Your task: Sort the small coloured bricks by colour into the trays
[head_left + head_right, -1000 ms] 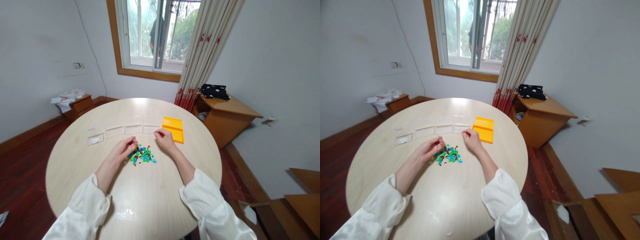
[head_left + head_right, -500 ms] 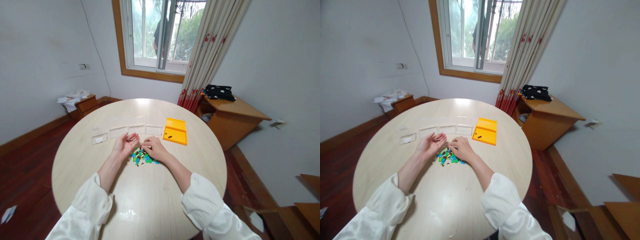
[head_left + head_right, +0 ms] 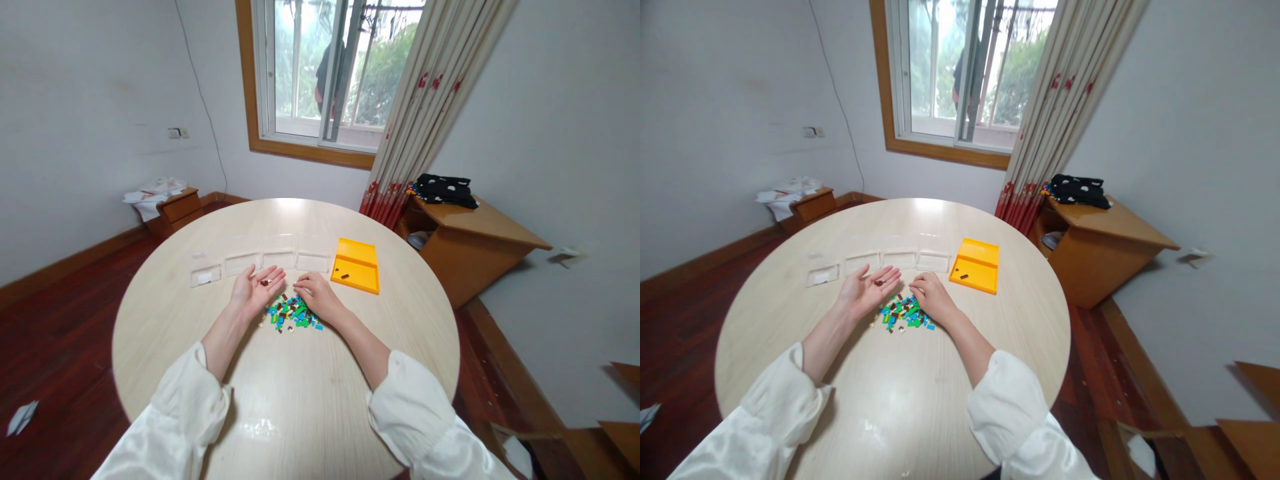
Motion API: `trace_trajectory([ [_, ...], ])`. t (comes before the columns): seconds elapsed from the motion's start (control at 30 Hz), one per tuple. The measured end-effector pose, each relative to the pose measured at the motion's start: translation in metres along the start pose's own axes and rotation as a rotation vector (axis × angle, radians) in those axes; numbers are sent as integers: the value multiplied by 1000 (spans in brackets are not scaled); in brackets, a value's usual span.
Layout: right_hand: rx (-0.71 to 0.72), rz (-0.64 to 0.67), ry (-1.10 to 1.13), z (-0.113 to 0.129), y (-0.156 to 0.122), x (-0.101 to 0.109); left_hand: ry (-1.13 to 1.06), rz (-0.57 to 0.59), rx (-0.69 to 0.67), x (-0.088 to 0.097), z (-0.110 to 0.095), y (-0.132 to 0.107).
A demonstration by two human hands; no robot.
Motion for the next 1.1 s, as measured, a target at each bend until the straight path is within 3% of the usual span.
trace_trajectory([
  [0.27,-138,-240,96,-12,5,14,17,-32,1,-1,1,1],
  [0.83,-361,-400,296,-25,10,22,-45,-101,-6,-2,3,2],
  [1.1,-275,-439,180,-27,11,26,-12,-36,11,0,2,4],
])
Point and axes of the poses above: each hand's wrist, its own y-axis towards the middle knuckle, its own x-axis out of the back of the hand, z = x × y, the point moved 1 cm from there along y, towards the middle knuckle, and after that the axes turned 10 degrees about -x, right-handed, at the moved point
